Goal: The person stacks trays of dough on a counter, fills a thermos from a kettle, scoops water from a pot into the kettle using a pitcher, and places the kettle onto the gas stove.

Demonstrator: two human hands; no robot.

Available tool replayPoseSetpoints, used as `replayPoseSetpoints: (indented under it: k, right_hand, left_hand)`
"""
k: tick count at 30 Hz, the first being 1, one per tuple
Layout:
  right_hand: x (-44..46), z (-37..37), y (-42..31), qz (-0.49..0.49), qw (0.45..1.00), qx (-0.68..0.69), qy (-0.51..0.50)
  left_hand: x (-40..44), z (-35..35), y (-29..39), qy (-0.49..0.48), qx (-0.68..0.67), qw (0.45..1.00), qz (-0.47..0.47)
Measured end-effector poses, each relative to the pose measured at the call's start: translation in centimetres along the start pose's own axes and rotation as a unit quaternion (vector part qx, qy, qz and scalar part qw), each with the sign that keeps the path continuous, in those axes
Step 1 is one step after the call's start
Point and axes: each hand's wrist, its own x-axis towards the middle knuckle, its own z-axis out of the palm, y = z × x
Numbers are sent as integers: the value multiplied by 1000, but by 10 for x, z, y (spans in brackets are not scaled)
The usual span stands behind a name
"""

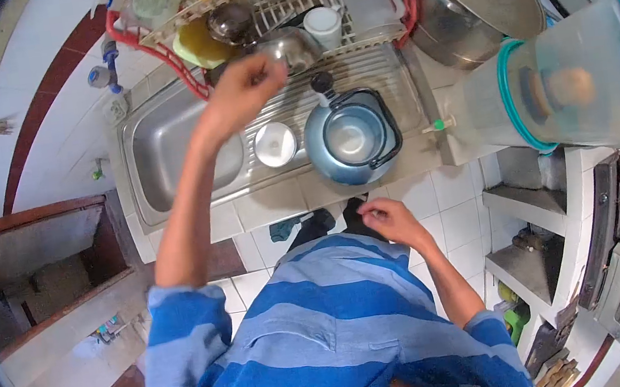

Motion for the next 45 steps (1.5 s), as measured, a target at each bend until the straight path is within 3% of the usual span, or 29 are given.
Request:
replayPoseSetpoints:
  k: [2, 5, 7, 8, 10, 16, 18, 22, 25, 27, 28, 30, 34, 36, 40, 41, 45]
  right_hand:
    - [32, 35, -25, 17, 1000, -11, -14]
    - [80, 87, -26, -66, 998, 6, 2]
    - [103, 109, -34, 75, 996, 44, -31]
    - [109, 118, -24, 78, 996, 40, -32]
    - [118, 136, 1, 38, 999, 29, -19]
    - [95, 144, 30, 67, 996, 59, 15]
    - [89, 143, 32, 123, 983, 137, 8]
    - [85, 144, 26, 125, 972, 197, 16]
    - [89, 145, 16, 154, 953, 258, 21]
    - [93, 147, 8, 210, 909, 358, 45]
    - [96, 148, 10, 208, 908, 360, 45]
    - [102, 152, 12, 186, 851, 490, 19]
    - [105, 153, -15, 134, 794, 593, -6]
    - [103, 150, -15, 95, 744, 656, -84]
    - [94, 135, -2, 85, 754, 637, -136]
    - [84, 130, -18, 80, 775, 619, -98]
    - [73, 108, -25, 69, 762, 641, -59]
  left_hand:
    - [-42, 0, -72, 37, 139, 984, -102]
    - [-91, 17, -190, 93, 160, 973, -141]
    - [-112, 28, -245, 112, 91, 966, -212]
    - [-118, 31, -248, 113, 86, 967, -213]
    - [-126, 48, -248, 151, -159, 924, -315]
    - [-112, 62, -252, 125, -159, 922, -331]
    - [-108, 69, -260, 150, -183, 922, -307]
    - [-110, 71, -249, 192, -247, 906, -284]
    - [-117, 60, -236, 166, -254, 906, -295]
    - [-129, 49, -224, 161, -309, 893, -284]
    - [-136, 43, -213, 161, -308, 894, -283]
    - [-150, 30, -189, 131, -382, 864, -299]
    - [-172, 18, -148, 71, -386, 870, -297]
    - [-178, 20, -136, 40, -362, 875, -318]
    - [-181, 29, -109, 3, -388, 870, -305]
    - [-179, 31, -106, -2, -388, 871, -302]
    - [-168, 40, -79, -49, -402, 872, -276]
